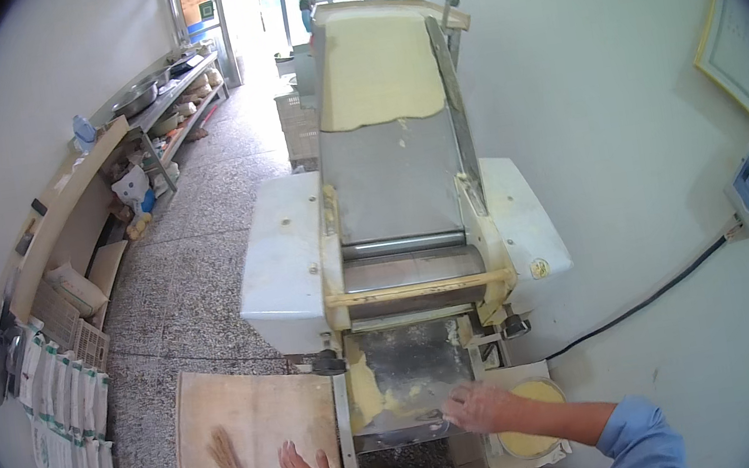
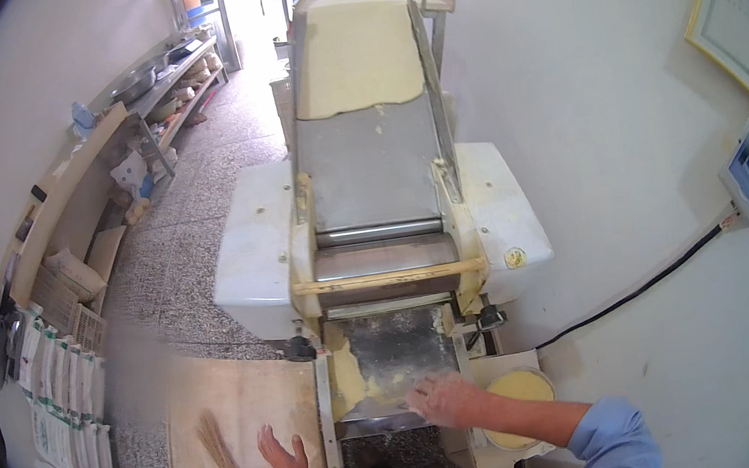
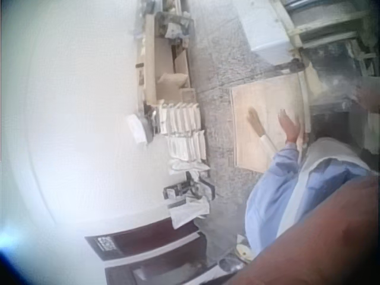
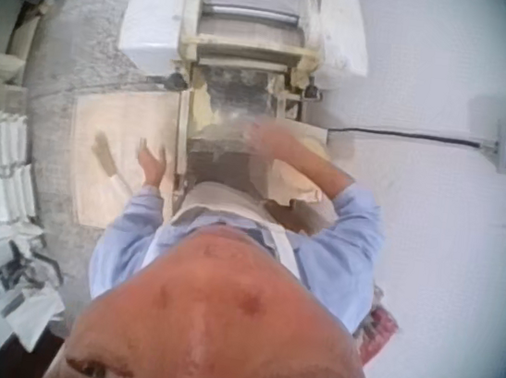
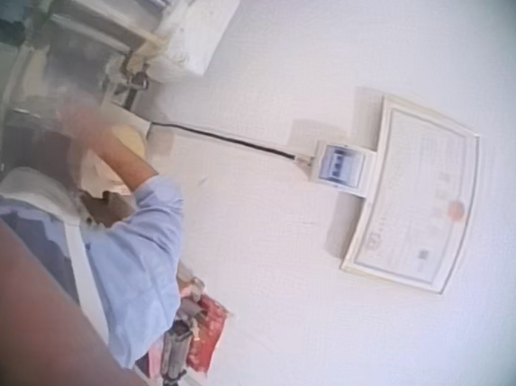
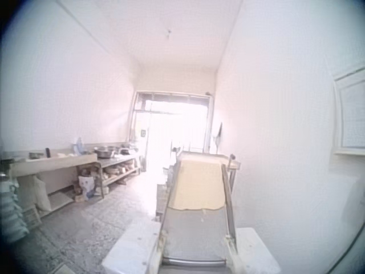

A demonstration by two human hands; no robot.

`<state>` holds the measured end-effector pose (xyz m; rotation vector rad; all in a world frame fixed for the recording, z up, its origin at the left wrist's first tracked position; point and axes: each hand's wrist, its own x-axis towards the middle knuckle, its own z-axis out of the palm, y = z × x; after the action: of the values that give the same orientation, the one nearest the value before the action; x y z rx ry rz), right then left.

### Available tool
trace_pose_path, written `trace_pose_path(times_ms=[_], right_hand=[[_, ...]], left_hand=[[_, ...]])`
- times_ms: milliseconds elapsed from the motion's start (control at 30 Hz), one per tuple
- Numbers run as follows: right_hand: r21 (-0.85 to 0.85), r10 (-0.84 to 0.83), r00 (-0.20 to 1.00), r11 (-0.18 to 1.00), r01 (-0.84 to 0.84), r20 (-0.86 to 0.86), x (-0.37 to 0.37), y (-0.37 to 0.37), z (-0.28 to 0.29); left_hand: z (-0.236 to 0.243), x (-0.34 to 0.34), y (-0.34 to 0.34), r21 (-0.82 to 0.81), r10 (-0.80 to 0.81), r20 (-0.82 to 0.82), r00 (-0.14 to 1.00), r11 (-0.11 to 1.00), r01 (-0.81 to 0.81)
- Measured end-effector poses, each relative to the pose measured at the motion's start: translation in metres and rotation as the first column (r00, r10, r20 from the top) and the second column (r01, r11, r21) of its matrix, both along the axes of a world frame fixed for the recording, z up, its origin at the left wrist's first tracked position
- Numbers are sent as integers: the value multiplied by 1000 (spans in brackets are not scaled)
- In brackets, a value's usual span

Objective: The person feeds dough into a pasta machine, rolls it into sheets, and cuts it into noodles. They then gather the noodles, dust them with flour, and place them into a metal tray on a scale.

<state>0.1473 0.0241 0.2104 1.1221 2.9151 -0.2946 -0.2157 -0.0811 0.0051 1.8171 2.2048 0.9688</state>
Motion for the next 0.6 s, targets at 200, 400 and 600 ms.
trace_pose_path(times_ms=[200,400,600], right_hand=[[79,-70,966,993,92,-250,-37,69,66],[-505,-623,576,777,376,-529,-14,197,100],[-758,-766,-65,615,217,-640,14,371,118]], left_hand=[[159,-22,101,333,-125,-5,992,935,119],[290,13,224,612,-356,-62,932,724,317],[349,95,366,493,-575,222,788,763,418]])
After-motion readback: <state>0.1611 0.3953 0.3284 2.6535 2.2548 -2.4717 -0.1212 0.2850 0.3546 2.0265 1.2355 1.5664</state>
